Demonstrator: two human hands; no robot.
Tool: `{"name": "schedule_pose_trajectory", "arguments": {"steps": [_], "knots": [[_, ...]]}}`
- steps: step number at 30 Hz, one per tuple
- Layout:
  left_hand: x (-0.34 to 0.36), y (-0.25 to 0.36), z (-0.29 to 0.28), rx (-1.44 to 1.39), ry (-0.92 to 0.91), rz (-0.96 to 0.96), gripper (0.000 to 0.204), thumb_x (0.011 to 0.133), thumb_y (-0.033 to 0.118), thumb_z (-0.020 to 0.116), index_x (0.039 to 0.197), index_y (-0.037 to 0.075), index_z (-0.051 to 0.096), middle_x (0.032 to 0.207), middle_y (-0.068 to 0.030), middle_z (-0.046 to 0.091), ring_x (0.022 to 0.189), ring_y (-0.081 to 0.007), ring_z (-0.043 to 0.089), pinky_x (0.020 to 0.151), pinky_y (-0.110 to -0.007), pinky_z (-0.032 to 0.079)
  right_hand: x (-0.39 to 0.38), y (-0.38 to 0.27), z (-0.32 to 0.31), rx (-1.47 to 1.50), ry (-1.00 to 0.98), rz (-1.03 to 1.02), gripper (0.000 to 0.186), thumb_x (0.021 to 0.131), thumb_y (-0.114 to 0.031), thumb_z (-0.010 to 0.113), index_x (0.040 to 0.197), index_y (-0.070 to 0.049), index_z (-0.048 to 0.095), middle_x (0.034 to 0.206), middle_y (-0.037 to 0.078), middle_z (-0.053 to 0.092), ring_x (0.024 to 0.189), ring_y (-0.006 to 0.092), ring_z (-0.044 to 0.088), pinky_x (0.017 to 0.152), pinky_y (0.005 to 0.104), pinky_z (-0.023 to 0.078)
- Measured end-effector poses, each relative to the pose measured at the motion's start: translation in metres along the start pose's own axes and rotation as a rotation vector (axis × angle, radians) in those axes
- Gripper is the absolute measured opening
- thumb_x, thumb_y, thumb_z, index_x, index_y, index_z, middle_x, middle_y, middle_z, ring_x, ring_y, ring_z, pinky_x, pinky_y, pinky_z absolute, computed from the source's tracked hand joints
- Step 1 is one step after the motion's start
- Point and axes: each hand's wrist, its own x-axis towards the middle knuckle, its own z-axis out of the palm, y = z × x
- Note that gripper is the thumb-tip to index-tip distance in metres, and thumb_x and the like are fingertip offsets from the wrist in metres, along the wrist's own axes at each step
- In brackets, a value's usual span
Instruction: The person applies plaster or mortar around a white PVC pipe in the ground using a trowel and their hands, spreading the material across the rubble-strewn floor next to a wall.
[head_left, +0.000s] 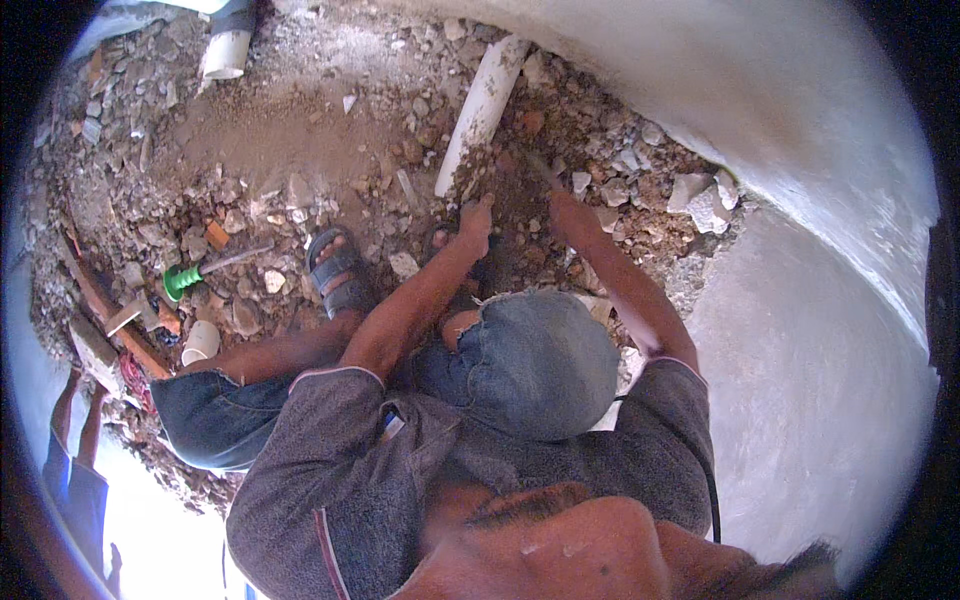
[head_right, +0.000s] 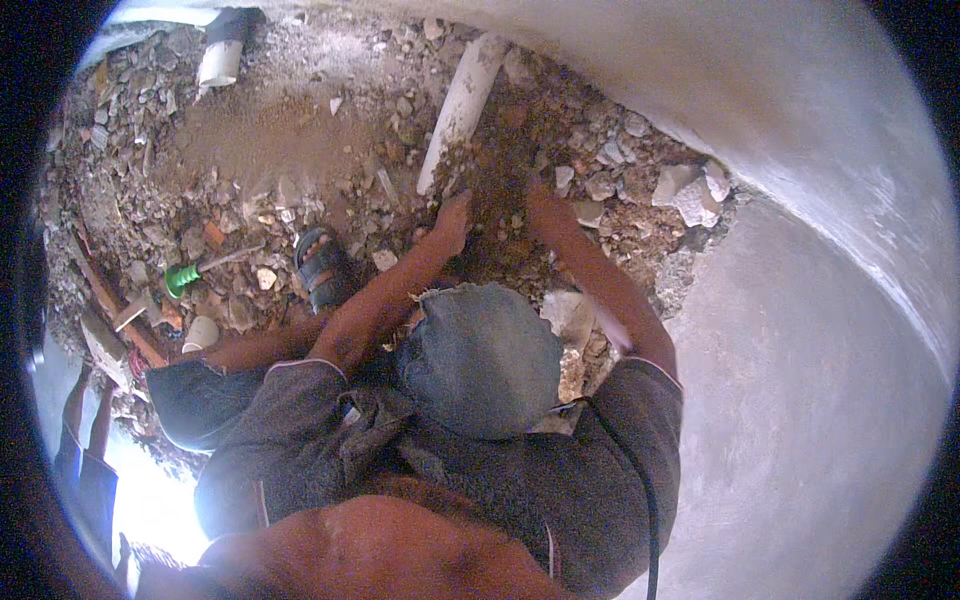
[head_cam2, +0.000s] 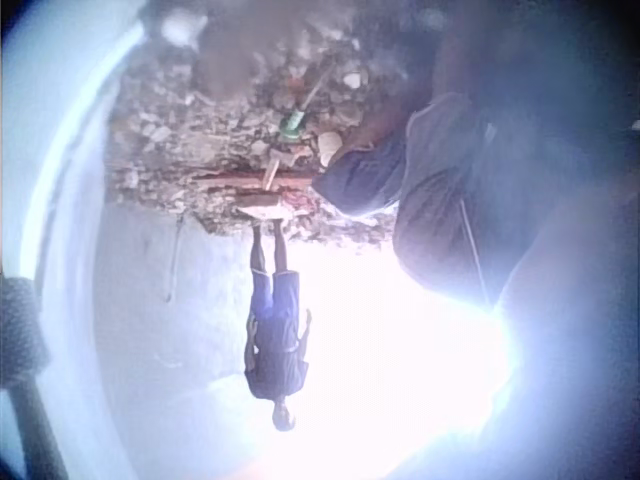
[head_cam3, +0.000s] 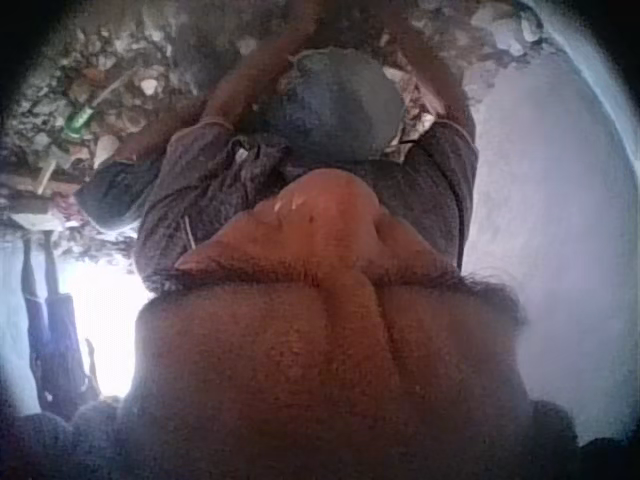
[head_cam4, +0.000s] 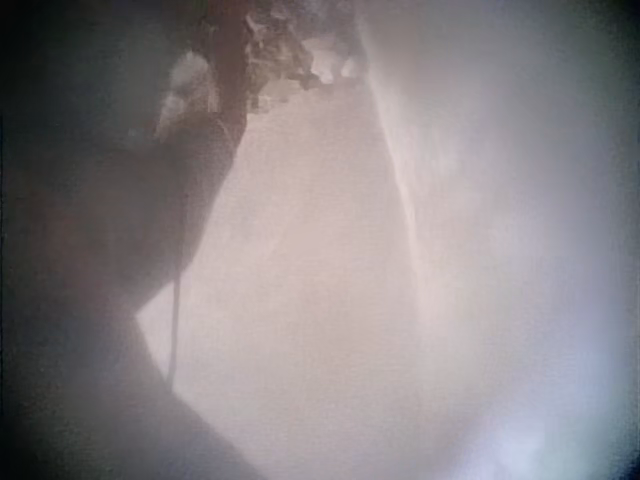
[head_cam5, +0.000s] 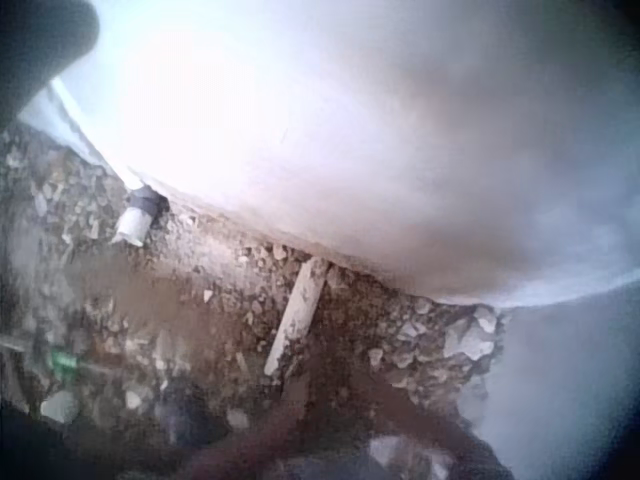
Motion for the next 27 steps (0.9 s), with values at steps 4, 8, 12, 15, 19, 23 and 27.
{"name": "schedule_pose_trajectory", "arguments": {"steps": [4,8,12,15,19,23,27], "knots": [[-0.034,0.028,0.01,-0.081,-0.073,0.114,0.042,0.09,0.032,0.044,0.125,0.008,0.044,0.117,-0.0069,0.051,0.105,-0.0208,0.046,0.094,-0.039,0.033,-0.024,-0.001,-0.087,0.043,-0.168,0.153,0.031,0.081,-0.009,0.05,0.11,0.002,0.047,0.089,0.023,0.061,0.086,0.037,0.061,0.07,0.0476,0.049],[-0.003,0.002,-0.013,0.287,0.048,0.186,0.043,0.087,0.033,0.051,0.122,0.01,0.044,0.105,-0.0049,0.052,0.093,-0.0169,0.047,0.084,-0.037,0.037,0.036,0.032,-0.123,0.033,-0.124,0.255,0.038,0.081,-0.008,0.049,0.118,0.0,0.042,0.097,0.023,0.061,0.09,0.0364,0.061,0.074,0.0469,0.049],[-0.002,0.01,0.003,-0.053,0.106,0.21,0.029,0.085,0.035,0.052,0.102,0.012,0.053,0.074,-0.0014,0.048,0.067,-0.0143,0.043,0.061,-0.034,0.036,0.036,-0.005,-0.072,0.273,-0.018,0.194,0.033,0.08,-0.008,0.05,0.111,0.002,0.047,0.097,0.022,0.061,0.089,0.0368,0.061,0.075,0.0463,0.049],[-0.01,0.023,-0.007,0.014,0.054,-0.024,0.034,0.088,0.033,0.051,0.111,0.009,0.054,0.101,-0.0026,0.059,0.087,-0.0172,0.054,0.075,-0.03,0.041,0.006,-0.018,-0.115,0.052,-0.26,0.098,0.028,0.08,-0.01,0.051,0.105,0.002,0.05,0.096,0.023,0.062,0.087,0.0372,0.061,0.075,0.0454,0.05],[-0.043,0.041,0.013,0.065,0.132,0.076,0.031,0.087,0.036,0.052,0.105,0.01,0.055,0.092,-0.0021,0.058,0.082,-0.0169,0.053,0.073,-0.031,0.041,0.012,-0.005,-0.151,0.122,-0.038,0.174,0.019,0.077,-0.012,0.054,0.087,0.003,0.057,0.088,0.023,0.062,0.083,0.0366,0.062,0.071,0.0443,0.051],[-0.035,0.031,0.013,0.063,0.154,0.046,0.031,0.086,0.036,0.051,0.104,0.011,0.055,0.092,-0.0025,0.057,0.08,-0.018,0.052,0.071,-0.031,0.042,0.042,0.014,-0.051,0.259,-0.052,0.225,0.026,0.076,-0.01,0.052,0.098,0.004,0.052,0.088,0.024,0.061,0.081,0.037,0.062,0.07,0.0446,0.05],[-0.003,0.016,-0.009,-0.141,0.162,0.092,0.031,0.087,0.037,0.051,0.106,0.013,0.054,0.097,-0.0019,0.057,0.082,-0.0179,0.052,0.07,-0.032,0.041,-0.004,-0.031,-0.113,0.18,-0.279,0.126,0.034,0.076,-0.011,0.053,0.106,0.006,0.049,0.089,0.025,0.061,0.085,0.0352,0.062,0.071,0.0443,0.05]]}}
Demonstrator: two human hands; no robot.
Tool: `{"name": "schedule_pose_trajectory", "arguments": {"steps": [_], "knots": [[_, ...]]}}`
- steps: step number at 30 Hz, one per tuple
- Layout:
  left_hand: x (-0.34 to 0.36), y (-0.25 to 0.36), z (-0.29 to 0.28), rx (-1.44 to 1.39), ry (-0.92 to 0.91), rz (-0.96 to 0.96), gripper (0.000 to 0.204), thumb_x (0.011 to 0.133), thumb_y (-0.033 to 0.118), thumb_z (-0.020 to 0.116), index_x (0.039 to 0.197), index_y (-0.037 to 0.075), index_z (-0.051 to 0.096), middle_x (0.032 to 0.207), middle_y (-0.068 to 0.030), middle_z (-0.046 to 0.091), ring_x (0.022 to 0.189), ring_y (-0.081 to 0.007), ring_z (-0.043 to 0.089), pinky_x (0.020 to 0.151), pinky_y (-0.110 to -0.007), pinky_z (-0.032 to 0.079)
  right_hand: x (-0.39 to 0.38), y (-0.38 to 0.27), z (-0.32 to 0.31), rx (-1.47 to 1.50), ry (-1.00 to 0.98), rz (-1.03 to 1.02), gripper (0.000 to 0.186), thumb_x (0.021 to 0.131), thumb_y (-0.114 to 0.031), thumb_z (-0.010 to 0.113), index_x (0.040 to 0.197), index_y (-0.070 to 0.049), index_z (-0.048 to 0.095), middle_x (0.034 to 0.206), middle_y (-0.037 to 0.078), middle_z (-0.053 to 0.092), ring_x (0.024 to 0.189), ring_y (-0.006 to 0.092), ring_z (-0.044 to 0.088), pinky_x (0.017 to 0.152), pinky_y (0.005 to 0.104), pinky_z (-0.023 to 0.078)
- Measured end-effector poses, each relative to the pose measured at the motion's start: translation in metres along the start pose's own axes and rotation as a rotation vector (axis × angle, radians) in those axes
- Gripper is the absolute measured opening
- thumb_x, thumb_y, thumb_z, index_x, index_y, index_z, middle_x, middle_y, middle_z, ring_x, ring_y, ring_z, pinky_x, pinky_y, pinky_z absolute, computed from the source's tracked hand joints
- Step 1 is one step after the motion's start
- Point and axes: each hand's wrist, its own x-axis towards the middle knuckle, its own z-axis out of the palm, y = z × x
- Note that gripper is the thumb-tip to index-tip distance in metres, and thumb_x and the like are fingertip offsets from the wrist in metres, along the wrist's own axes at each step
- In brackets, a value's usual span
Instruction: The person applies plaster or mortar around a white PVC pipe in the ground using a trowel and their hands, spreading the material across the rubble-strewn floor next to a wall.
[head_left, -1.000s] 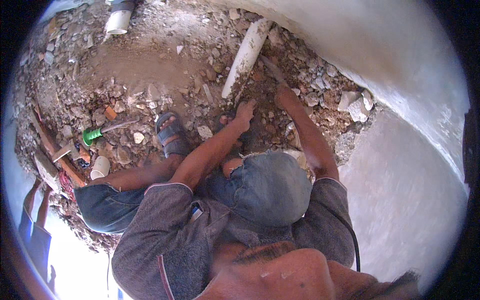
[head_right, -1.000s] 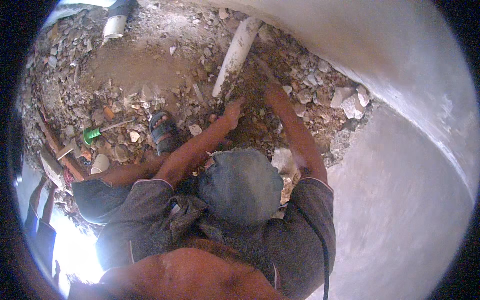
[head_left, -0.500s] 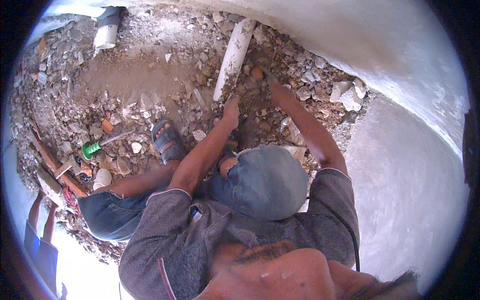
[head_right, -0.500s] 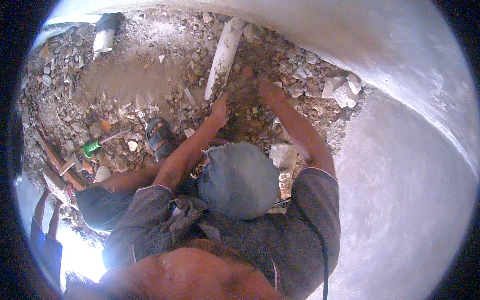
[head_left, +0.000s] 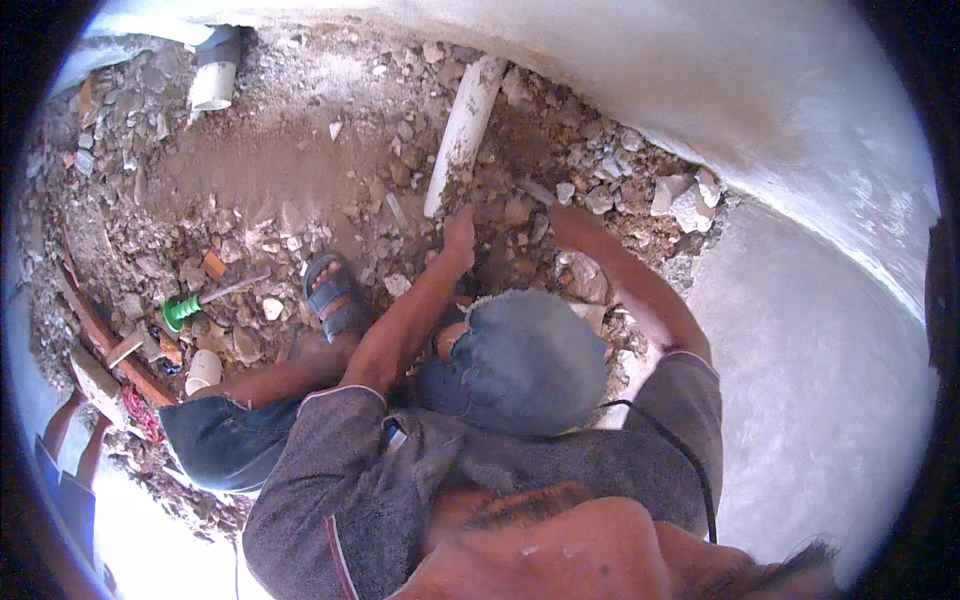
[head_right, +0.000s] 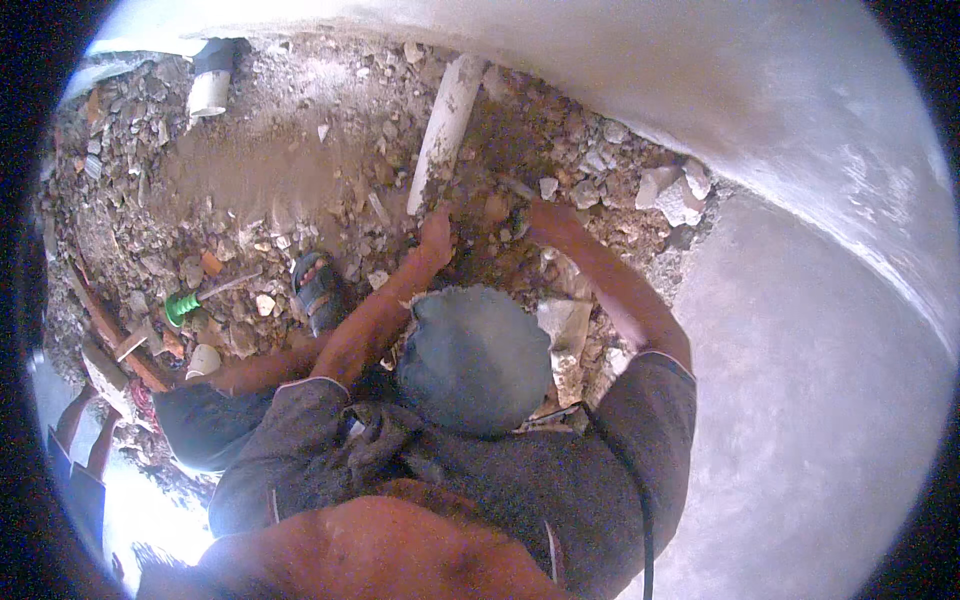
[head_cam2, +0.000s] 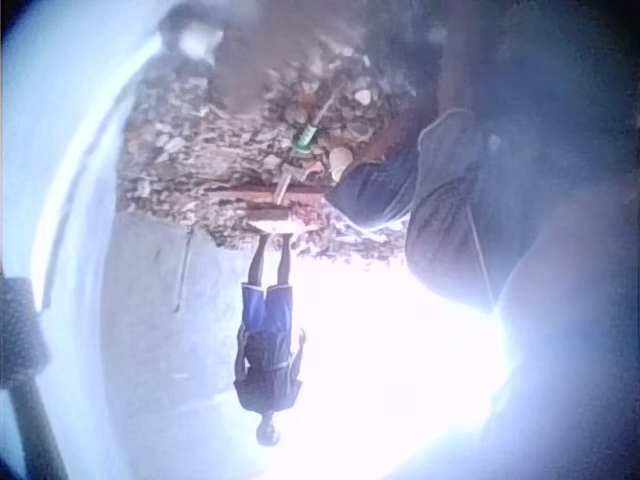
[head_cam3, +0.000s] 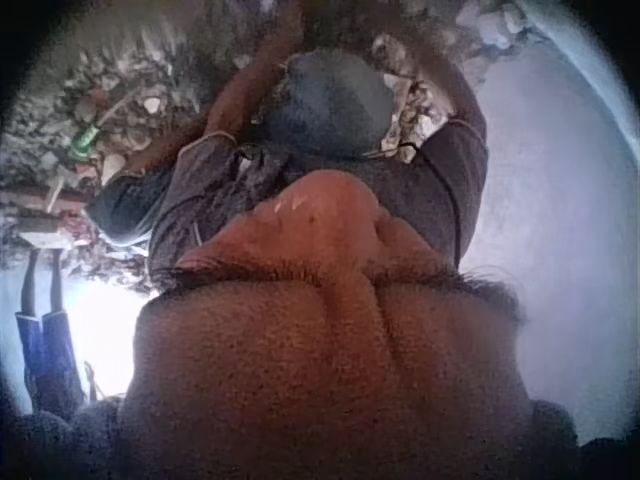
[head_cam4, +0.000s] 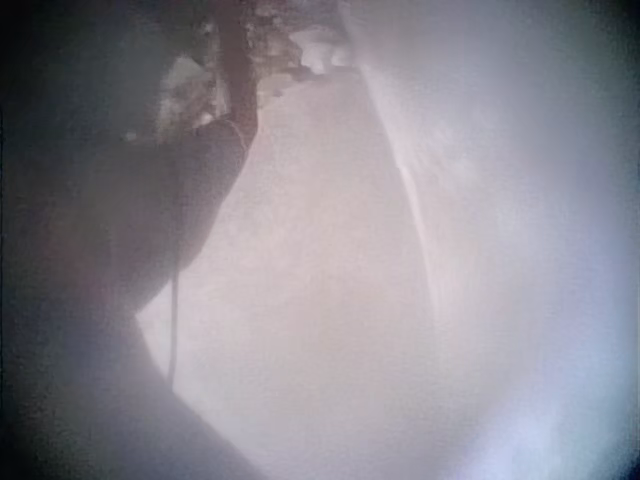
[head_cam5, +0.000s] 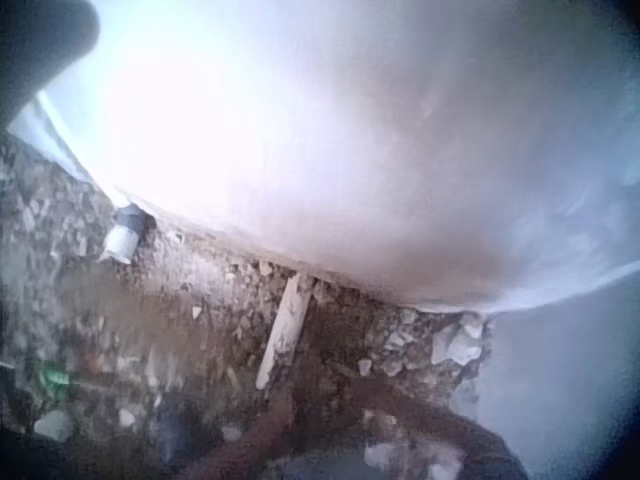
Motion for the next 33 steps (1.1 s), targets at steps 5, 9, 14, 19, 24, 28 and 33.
{"name": "schedule_pose_trajectory", "arguments": {"steps": [5,9,14,19,24,28,33], "knots": [[-0.007,-0.003,0.007,0.098,-0.113,-0.012,0.053,0.084,0.039,0.052,0.125,0.009,0.038,0.112,-0.0064,0.05,0.096,-0.0189,0.046,0.083,-0.037,0.037,0.011,0.01,-0.025,-0.013,0.397,-0.084,0.046,0.073,-0.008,0.055,0.114,0.008,0.042,0.09,0.026,0.061,0.086,0.0359,0.062,0.072,0.0434,0.05],[-0.028,0.02,0.019,0.211,-0.156,-0.033,0.056,0.083,0.039,0.054,0.125,0.006,0.037,0.111,-0.0074,0.05,0.094,-0.0192,0.048,0.08,-0.036,0.04,0.031,0.018,0.06,0.126,-0.008,0.118,0.053,0.071,-0.008,0.056,0.119,0.008,0.039,0.089,0.027,0.061,0.083,0.0397,0.061,0.071,0.0437,0.05],[-0.034,0.027,0.031,0.217,0.007,0.113,0.064,0.082,0.037,0.057,0.129,0.001,0.032,0.119,-0.0139,0.048,0.102,-0.0231,0.048,0.084,-0.037,0.041,0.05,0.055,0.043,0.031,0.063,0.083,0.054,0.071,-0.012,0.057,0.119,0.006,0.04,0.087,0.025,0.062,0.083,0.0386,0.062,0.07,0.0452,0.05],[-0.014,-0.002,0.029,0.13,-0.068,0.184,0.071,0.083,0.039,0.058,0.134,0.001,0.026,0.128,-0.0156,0.042,0.11,-0.0263,0.046,0.089,-0.04,0.039,0.099,0.087,0.093,0.025,0.199,0.082,0.051,0.072,-0.017,0.059,0.115,0.005,0.044,0.085,0.024,0.062,0.081,0.0363,0.062,0.068,0.0458,0.05],[-0.056,0.026,0.042,0.209,0.052,0.076,0.069,0.086,0.038,0.055,0.138,0.005,0.024,0.131,-0.0156,0.039,0.112,-0.0275,0.045,0.091,-0.041,0.039,0.048,0.04,0.089,0.079,-0.038,-0.201,0.041,0.074,-0.018,0.056,0.109,0.003,0.052,0.081,0.023,0.062,0.07,0.0347,0.062,0.064,0.0446,0.049],[-0.041,0.014,0.043,0.174,0.141,0.088,0.067,0.083,0.039,0.057,0.135,0.008,0.029,0.132,-0.0171,0.039,0.114,-0.0299,0.044,0.094,-0.043,0.037,0.033,0.02,0.099,0.207,0.052,-0.368,0.043,0.074,-0.016,0.056,0.114,0.0,0.049,0.078,0.021,0.062,0.068,0.0347,0.061,0.062,0.0437,0.049],[-0.028,0.002,0.065,0.666,0.416,0.197,0.077,0.078,0.045,0.063,0.135,0.006,0.028,0.13,-0.0162,0.04,0.112,-0.029,0.045,0.086,-0.044,0.042,0.033,0.007,0.126,0.476,-0.1,-0.086,0.04,0.075,-0.017,0.057,0.111,-0.001,0.053,0.088,0.022,0.061,0.08,0.035,0.06,0.071,0.0445,0.048]]}}
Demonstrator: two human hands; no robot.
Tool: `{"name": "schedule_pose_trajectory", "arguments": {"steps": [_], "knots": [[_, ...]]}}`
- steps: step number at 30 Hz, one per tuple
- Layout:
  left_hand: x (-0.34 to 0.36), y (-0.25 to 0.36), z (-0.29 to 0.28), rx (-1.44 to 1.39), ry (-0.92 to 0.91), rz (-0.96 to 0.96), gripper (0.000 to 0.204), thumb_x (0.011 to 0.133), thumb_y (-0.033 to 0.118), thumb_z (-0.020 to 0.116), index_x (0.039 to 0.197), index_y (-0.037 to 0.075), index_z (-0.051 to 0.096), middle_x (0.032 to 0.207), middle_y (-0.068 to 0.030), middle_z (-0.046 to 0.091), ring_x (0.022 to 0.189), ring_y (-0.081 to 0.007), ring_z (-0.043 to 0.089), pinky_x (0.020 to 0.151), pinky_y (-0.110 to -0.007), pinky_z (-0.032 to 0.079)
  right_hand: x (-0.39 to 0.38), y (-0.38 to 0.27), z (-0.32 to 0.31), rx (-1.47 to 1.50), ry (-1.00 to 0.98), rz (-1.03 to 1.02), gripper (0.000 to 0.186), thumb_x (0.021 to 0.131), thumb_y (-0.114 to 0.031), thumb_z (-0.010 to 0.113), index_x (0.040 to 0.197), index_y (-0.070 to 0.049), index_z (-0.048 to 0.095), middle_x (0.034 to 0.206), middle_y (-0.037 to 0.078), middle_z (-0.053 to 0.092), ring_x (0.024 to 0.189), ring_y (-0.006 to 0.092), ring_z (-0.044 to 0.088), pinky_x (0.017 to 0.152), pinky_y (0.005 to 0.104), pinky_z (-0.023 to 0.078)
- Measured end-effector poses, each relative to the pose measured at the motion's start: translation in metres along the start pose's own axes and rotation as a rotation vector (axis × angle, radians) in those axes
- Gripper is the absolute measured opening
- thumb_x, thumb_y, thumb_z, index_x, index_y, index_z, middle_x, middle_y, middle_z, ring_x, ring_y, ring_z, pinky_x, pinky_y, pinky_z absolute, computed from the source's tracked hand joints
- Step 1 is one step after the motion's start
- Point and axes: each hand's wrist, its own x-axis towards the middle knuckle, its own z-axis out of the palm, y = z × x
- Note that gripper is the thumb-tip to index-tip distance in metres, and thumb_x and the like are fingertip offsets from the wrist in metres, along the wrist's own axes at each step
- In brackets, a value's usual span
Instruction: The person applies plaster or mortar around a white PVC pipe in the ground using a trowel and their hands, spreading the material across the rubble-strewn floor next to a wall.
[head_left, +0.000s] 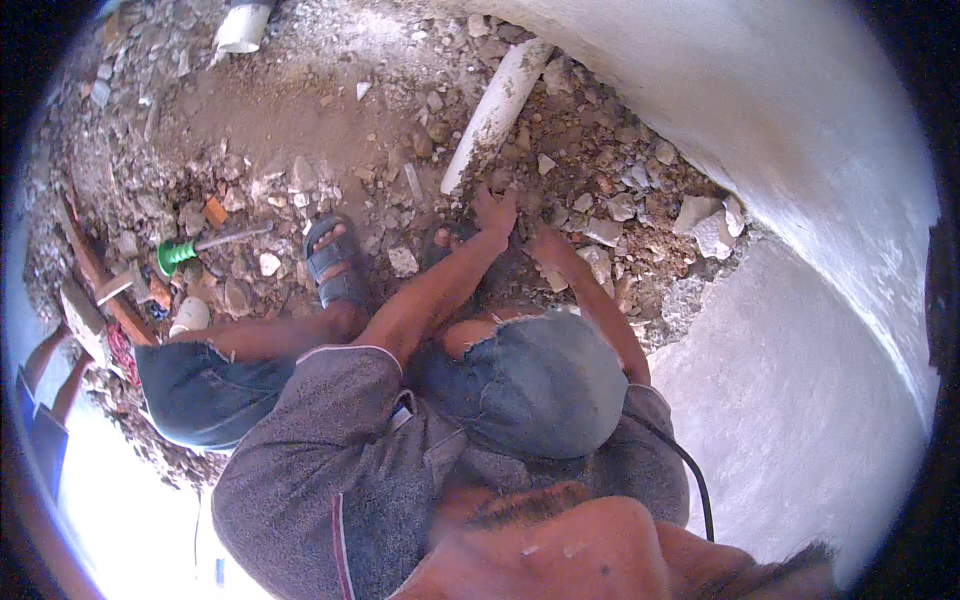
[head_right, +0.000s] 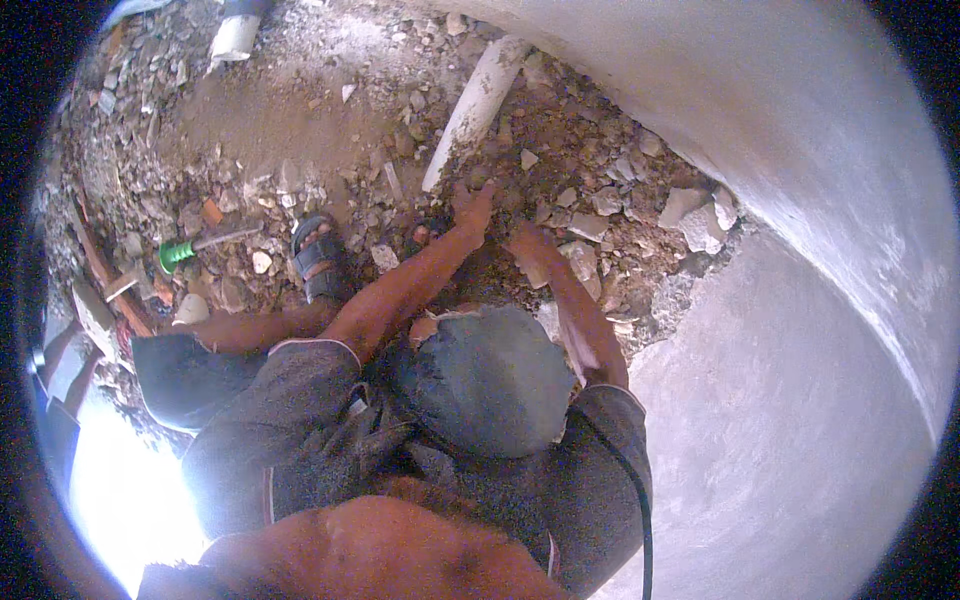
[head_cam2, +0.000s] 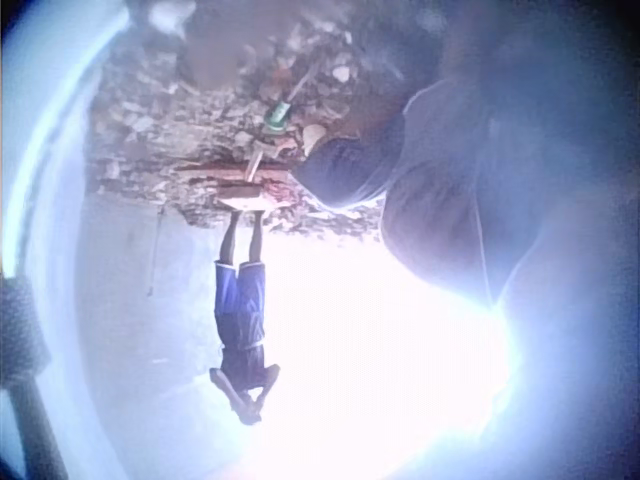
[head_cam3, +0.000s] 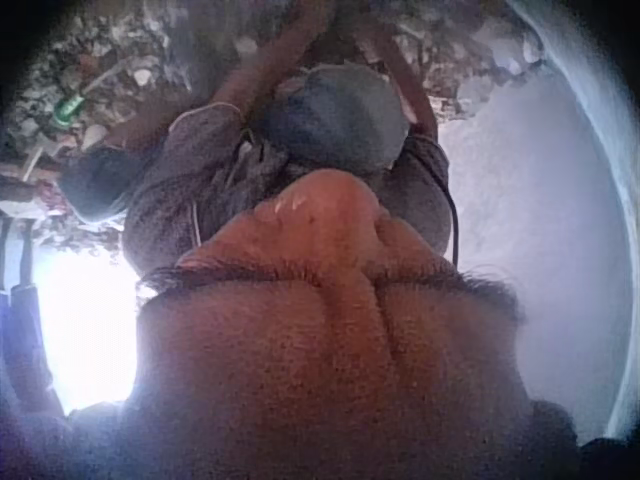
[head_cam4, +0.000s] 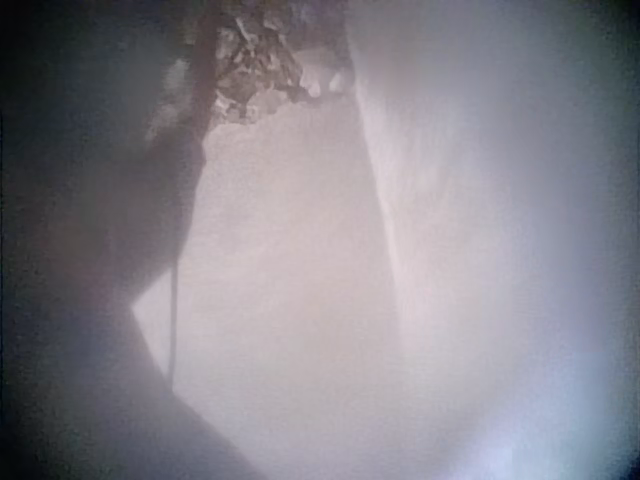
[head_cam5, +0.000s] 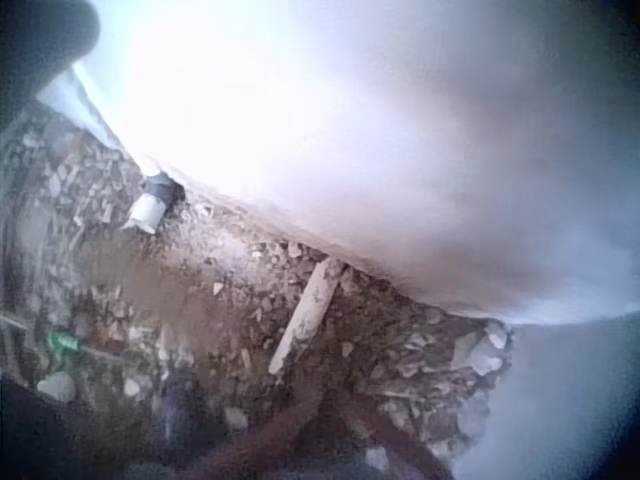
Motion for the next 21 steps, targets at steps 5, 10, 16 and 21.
{"name": "schedule_pose_trajectory", "arguments": {"steps": [5,10,16,21], "knots": [[-0.015,-0.016,-0.002,-0.151,-0.129,0.254,0.059,0.079,0.032,0.064,0.124,0.001,0.043,0.111,-0.017,0.054,0.1,-0.0238,0.054,0.082,-0.037,0.044,-0.008,0.015,0.031,-0.099,0.259,-0.044,0.044,0.075,-0.02,0.059,0.116,-0.004,0.051,0.099,0.021,0.06,0.095,0.0357,0.057,0.082,0.0458,0.045],[-0.025,-0.023,0.013,-0.241,-0.172,0.246,0.055,0.079,0.026,0.065,0.123,0.0,0.043,0.102,-0.0149,0.058,0.092,-0.0216,0.055,0.08,-0.037,0.045,-0.024,-0.005,0.005,-0.08,0.213,-0.046,0.039,0.078,-0.024,0.057,0.111,-0.003,0.055,0.101,0.021,0.059,0.096,0.0359,0.056,0.083,0.046,0.044],[-0.047,0.035,-0.032,-0.308,-0.183,0.219,0.064,0.077,0.042,0.063,0.129,0.012,0.043,0.113,-0.0223,0.054,0.104,-0.0362,0.052,0.088,-0.043,0.041,-0.037,-0.053,-0.034,-0.149,0.178,-0.104,0.036,0.081,-0.029,0.055,0.105,-0.002,0.059,0.104,0.022,0.059,0.098,0.0361,0.056,0.084,0.0462,0.043],[0.017,0.064,-0.165,-0.38,0.01,0.208,0.057,0.079,0.04,0.06,0.124,0.008,0.045,0.101,-0.0217,0.059,0.092,-0.0344,0.058,0.079,-0.045,0.045,-0.017,-0.237,-0.076,-0.384,0.009,-0.355,0.037,0.083,-0.032,0.053,0.1,-0.001,0.062,0.106,0.022,0.059,0.1,0.0364,0.055,0.085,0.0464,0.042]]}}
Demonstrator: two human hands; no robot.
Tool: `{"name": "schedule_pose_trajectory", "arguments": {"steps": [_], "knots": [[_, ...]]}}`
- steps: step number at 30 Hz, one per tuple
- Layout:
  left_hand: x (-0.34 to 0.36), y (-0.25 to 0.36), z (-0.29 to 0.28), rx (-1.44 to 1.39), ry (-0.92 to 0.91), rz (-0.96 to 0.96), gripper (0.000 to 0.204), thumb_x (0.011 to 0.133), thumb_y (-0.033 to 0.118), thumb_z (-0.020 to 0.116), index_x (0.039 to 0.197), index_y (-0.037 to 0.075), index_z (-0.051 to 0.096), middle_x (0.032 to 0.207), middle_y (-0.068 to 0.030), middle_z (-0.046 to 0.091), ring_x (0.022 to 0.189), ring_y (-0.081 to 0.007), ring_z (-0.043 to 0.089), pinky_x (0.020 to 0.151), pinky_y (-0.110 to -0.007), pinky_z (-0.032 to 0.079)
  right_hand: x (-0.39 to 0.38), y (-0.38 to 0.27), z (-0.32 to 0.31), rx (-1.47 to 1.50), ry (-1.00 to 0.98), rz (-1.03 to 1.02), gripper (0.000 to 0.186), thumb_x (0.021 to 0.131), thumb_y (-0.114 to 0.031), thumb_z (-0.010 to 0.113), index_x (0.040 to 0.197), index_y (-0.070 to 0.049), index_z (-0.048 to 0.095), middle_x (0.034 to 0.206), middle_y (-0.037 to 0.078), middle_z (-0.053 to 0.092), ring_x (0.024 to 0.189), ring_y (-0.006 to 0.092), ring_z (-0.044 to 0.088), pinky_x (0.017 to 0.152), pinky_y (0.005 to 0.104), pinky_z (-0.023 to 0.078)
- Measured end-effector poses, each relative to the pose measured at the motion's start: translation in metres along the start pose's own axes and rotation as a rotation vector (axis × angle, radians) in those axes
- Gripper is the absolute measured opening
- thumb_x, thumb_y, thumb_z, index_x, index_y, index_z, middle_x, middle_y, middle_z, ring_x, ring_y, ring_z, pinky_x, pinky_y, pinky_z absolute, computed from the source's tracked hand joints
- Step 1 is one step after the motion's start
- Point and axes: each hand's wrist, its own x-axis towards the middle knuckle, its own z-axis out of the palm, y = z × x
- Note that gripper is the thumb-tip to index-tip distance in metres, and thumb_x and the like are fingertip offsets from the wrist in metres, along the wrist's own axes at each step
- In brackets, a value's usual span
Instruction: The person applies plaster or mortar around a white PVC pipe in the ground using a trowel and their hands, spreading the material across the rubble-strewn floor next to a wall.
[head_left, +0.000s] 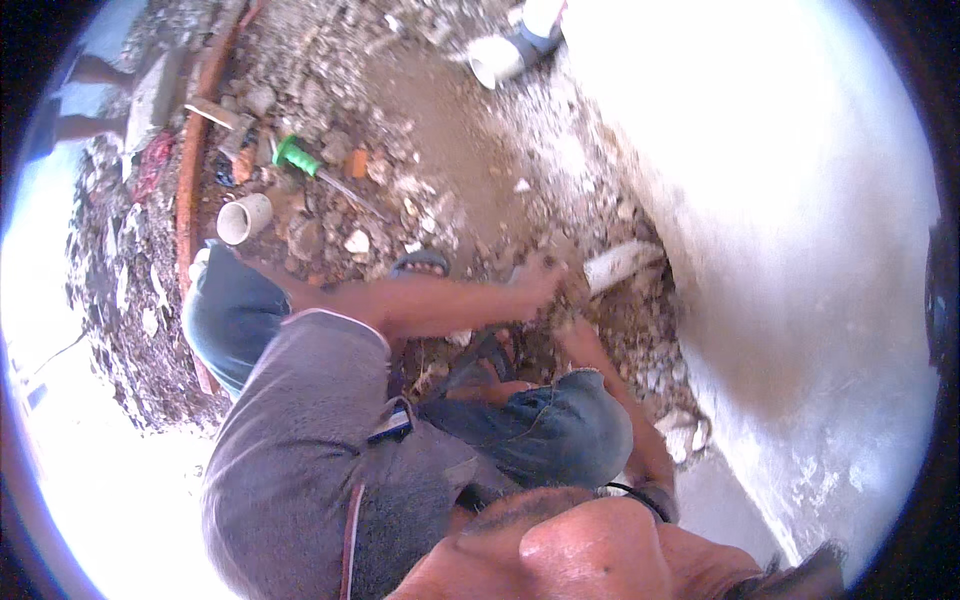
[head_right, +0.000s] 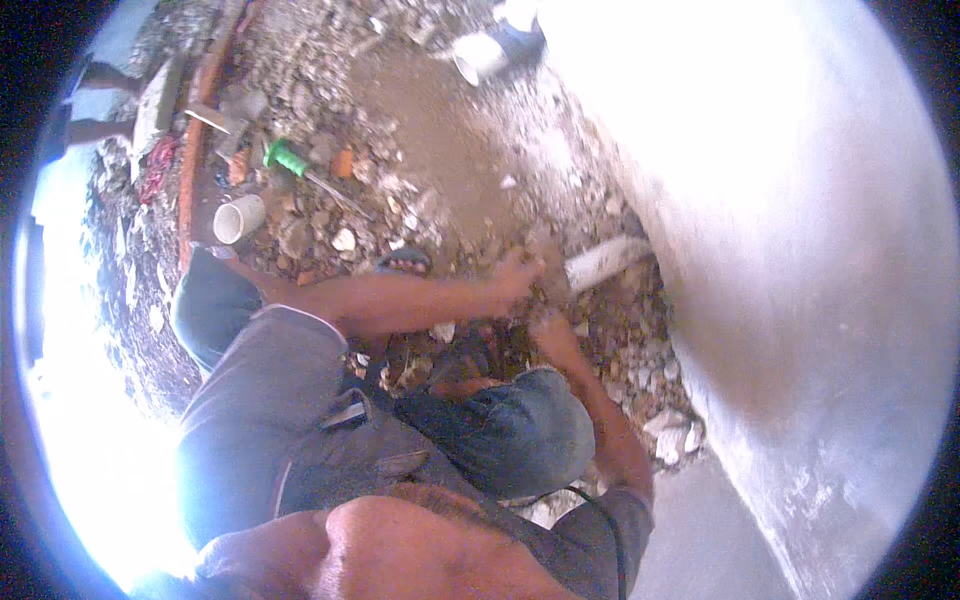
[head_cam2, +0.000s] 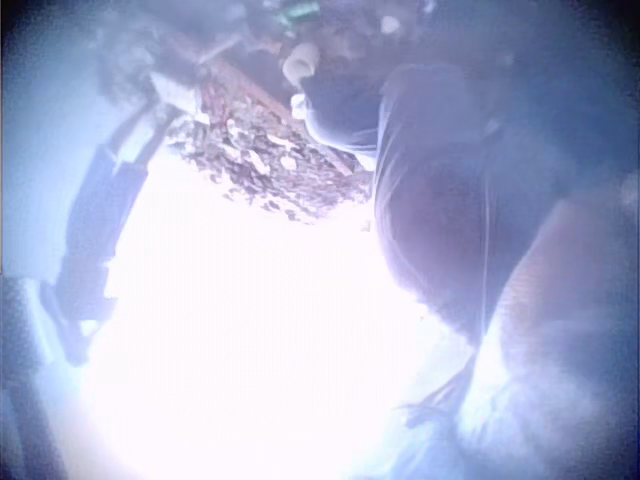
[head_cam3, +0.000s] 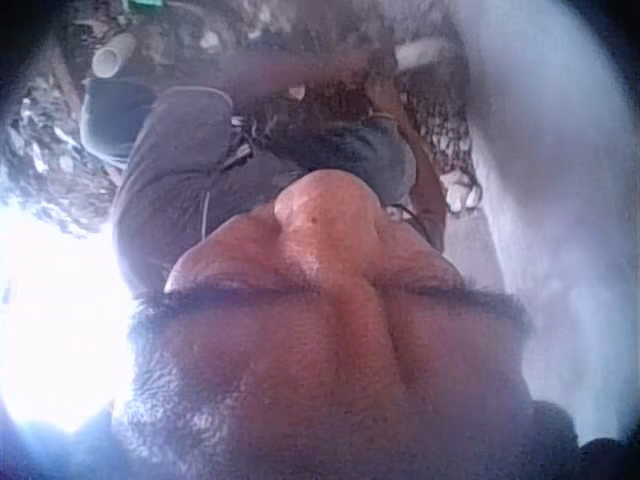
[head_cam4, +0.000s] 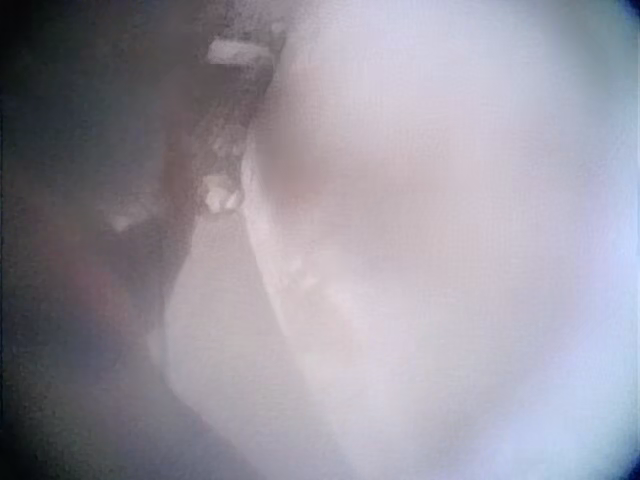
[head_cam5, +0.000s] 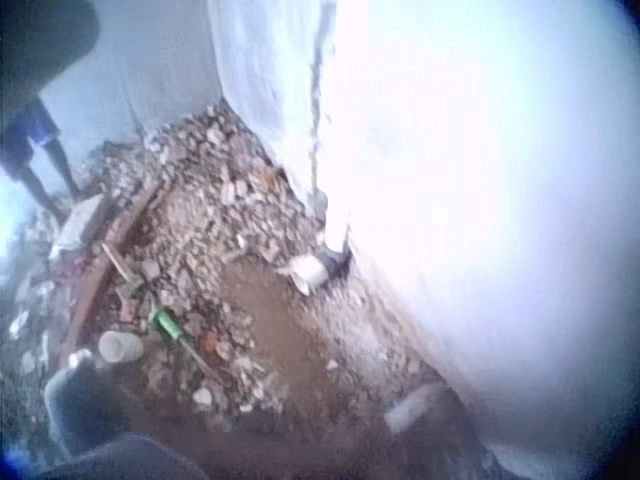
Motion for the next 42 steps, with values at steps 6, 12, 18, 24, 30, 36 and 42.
{"name": "schedule_pose_trajectory", "arguments": {"steps": [6,12,18,24,30,36,42], "knots": [[0.044,0.297,-0.344,0.662,0.182,0.624,0.039,0.087,0.031,0.05,0.115,0.003,0.051,0.115,-0.0165,0.055,0.104,-0.028,0.054,0.089,-0.043,0.043,0.188,-0.27,-0.162,0.277,0.021,-0.41,0.024,0.082,-0.022,0.056,0.079,0.002,0.057,0.057,0.01,0.057,0.044,0.0195,0.056,0.039,0.0325,0.044],[-0.006,0.31,-0.473,0.016,0.575,0.638,0.053,0.086,0.045,0.049,0.123,0.007,0.047,0.126,-0.0125,0.048,0.118,-0.0259,0.043,0.099,-0.045,0.03,0.153,-0.326,-0.175,0.146,0.057,-0.532,0.032,0.079,-0.018,0.058,0.097,0.006,0.051,0.064,0.011,0.058,0.05,0.0189,0.059,0.043,0.0337,0.047],[0.016,0.162,-0.242,0.404,-0.391,0.341,0.058,0.085,0.05,0.051,0.123,0.006,0.048,0.122,-0.0105,0.05,0.117,-0.0242,0.043,0.098,-0.041,0.032,0.047,-0.02,-0.075,0.08,0.382,-0.131,0.052,0.081,-0.029,0.057,0.118,0.004,0.041,0.077,0.019,0.061,0.067,0.0293,0.062,0.062,0.04,0.049],[-0.02,0.016,-0.056,0.206,-0.668,-0.108,0.05,0.082,0.037,0.061,0.116,0.002,0.051,0.091,-0.0106,0.058,0.079,-0.0197,0.053,0.07,-0.033,0.043,-0.099,0.16,0.052,-0.053,0.445,0.449,0.052,0.084,-0.028,0.053,0.123,0.003,0.038,0.081,0.024,0.062,0.076,0.0419,0.061,0.068,0.0467,0.049],[-0.034,-0.093,0.055,-0.127,-0.619,-0.38,0.039,0.081,0.035,0.059,0.107,0.006,0.053,0.089,-0.0085,0.055,0.077,-0.0209,0.05,0.069,-0.037,0.041,-0.055,0.225,0.057,-0.254,0.386,0.493,0.044,0.081,-0.014,0.05,0.117,0.009,0.038,0.081,0.027,0.062,0.078,0.0408,0.062,0.069,0.0495,0.049],[-0.022,-0.132,0.065,-0.041,-0.421,-0.456,0.049,0.08,0.035,0.057,0.119,0.006,0.048,0.111,-0.01,0.051,0.097,-0.0257,0.048,0.081,-0.046,0.04,-0.079,0.165,0.078,-0.296,-0.062,0.33,0.034,0.08,-0.006,0.047,0.109,0.011,0.042,0.094,0.031,0.059,0.086,0.0403,0.061,0.074,0.0466,0.049],[-0.008,-0.167,0.087,-0.13,-0.319,-0.402,0.062,0.08,0.037,0.058,0.129,0.006,0.039,0.113,-0.0117,0.051,0.102,-0.025,0.048,0.085,-0.047,0.039,-0.058,0.201,0.005,-0.093,0.166,0.553,0.043,0.083,-0.009,0.045,0.121,0.009,0.036,0.093,0.029,0.059,0.086,0.0411,0.06,0.079,0.0466,0.048]]}}
